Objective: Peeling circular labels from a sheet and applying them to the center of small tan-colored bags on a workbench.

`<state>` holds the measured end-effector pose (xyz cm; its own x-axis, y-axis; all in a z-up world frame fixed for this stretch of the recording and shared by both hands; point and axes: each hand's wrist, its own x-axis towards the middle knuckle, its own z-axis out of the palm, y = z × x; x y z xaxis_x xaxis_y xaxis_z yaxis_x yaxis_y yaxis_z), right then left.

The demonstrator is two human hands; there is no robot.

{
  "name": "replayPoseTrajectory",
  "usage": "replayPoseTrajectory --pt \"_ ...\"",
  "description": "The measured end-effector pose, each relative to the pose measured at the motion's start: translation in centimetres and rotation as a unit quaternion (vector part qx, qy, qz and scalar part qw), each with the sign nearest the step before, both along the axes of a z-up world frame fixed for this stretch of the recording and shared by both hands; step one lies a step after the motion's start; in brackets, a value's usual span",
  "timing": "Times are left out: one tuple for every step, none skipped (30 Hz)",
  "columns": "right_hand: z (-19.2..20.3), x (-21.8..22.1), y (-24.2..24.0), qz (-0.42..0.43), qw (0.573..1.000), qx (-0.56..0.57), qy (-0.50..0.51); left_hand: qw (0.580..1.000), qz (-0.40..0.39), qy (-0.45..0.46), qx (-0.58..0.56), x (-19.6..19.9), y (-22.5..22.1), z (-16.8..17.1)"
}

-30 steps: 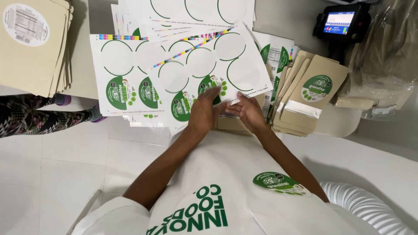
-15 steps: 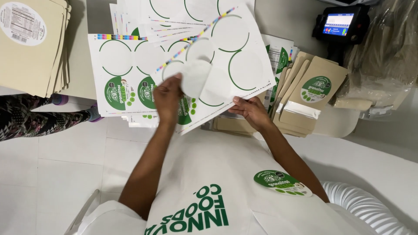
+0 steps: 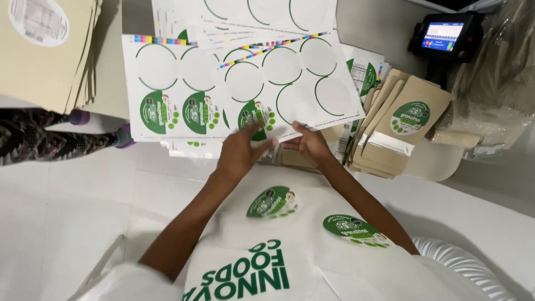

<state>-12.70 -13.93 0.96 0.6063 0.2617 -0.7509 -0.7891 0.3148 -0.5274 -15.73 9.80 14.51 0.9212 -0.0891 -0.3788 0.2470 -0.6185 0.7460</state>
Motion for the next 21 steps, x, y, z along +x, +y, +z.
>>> replayPoseTrajectory --pt "0.2 -0.3 0.2 0.005 1.000 0.001 -0.002 1.000 0.005 -0.002 0.001 -0.5 -0.3 -0.9" --pt "0.4 -0.4 0.5 0.007 1.000 0.013 0.006 0.999 -0.002 -0.038 0.021 -0.8 -0.6 -1.7" --pt "0.7 0.0 0.4 0.002 1.000 0.023 0.010 0.996 -0.016 -0.080 0.039 -0.5 -1.2 -2.7" --pt "1.3 0.7 1.1 0.002 1.000 0.022 0.002 0.995 -0.016 -0.088 0.038 -0.2 -1.3 -3.2" --pt "2.0 0.5 1.7 0.021 0.999 0.025 -0.014 0.996 0.018 -0.087 0.025 -0.8 -1.5 -3.6" --pt "2.6 0.2 2.2 0.041 0.998 0.027 -0.030 0.995 0.053 -0.086 0.012 -1.4 -1.7 -4.1" --pt "2.6 0.3 2.4 0.041 0.998 0.027 -0.032 0.995 0.052 -0.088 0.012 -1.5 -1.5 -4.0" --pt "2.5 0.5 2.5 0.069 0.996 0.016 -0.058 0.993 0.072 -0.092 0.003 -1.5 -1.2 -4.0" --pt "2.5 0.6 2.6 0.096 0.992 0.005 -0.083 0.991 0.092 -0.095 -0.006 -1.6 -0.9 -3.9" --pt "2.8 0.9 2.7 0.095 0.992 0.004 -0.084 0.991 0.090 -0.097 -0.007 -1.3 -0.7 -3.1" --pt "3.1 1.1 2.8 0.094 0.990 0.015 -0.103 0.984 0.133 -0.112 -0.039 -1.2 -0.6 -2.4" --pt "3.3 1.3 2.9 0.092 0.988 0.026 -0.121 0.973 0.176 -0.127 -0.072 -1.0 -0.4 -1.6" --pt "6.3 2.0 3.7 0.092 0.988 0.026 -0.123 0.973 0.176 -0.129 -0.071 -0.7 -0.1 -2.0" --pt "9.3 2.6 4.4 0.100 0.985 0.019 -0.141 0.966 0.219 -0.119 -0.072 -0.4 0.3 -2.5" --pt "12.3 3.2 5.0 0.108 0.981 0.010 -0.159 0.956 0.261 -0.107 -0.074 -0.2 0.5 -2.9" --pt "10.4 4.0 4.3 0.108 0.981 0.010 -0.160 0.956 0.262 -0.107 -0.074 0.5 2.0 -3.2" --pt "8.5 4.8 3.6 0.103 0.976 -0.024 -0.192 0.937 0.314 -0.131 -0.085 1.2 3.6 -3.4" --pt "6.6 5.6 2.9 0.097 0.968 -0.058 -0.224 0.913 0.365 -0.154 -0.095 1.8 5.2 -3.7" --pt "4.8 6.2 2.6 0.098 0.967 -0.057 -0.226 0.913 0.366 -0.156 -0.095 2.0 6.9 -3.9" --pt "3.1 6.9 2.2 0.089 0.970 -0.068 -0.216 0.895 0.399 -0.176 -0.095 2.3 8.6 -4.2" --pt "1.3 7.5 1.9 0.080 0.972 -0.079 -0.205 0.876 0.431 -0.195 -0.096 2.3 10.3 -4.5"
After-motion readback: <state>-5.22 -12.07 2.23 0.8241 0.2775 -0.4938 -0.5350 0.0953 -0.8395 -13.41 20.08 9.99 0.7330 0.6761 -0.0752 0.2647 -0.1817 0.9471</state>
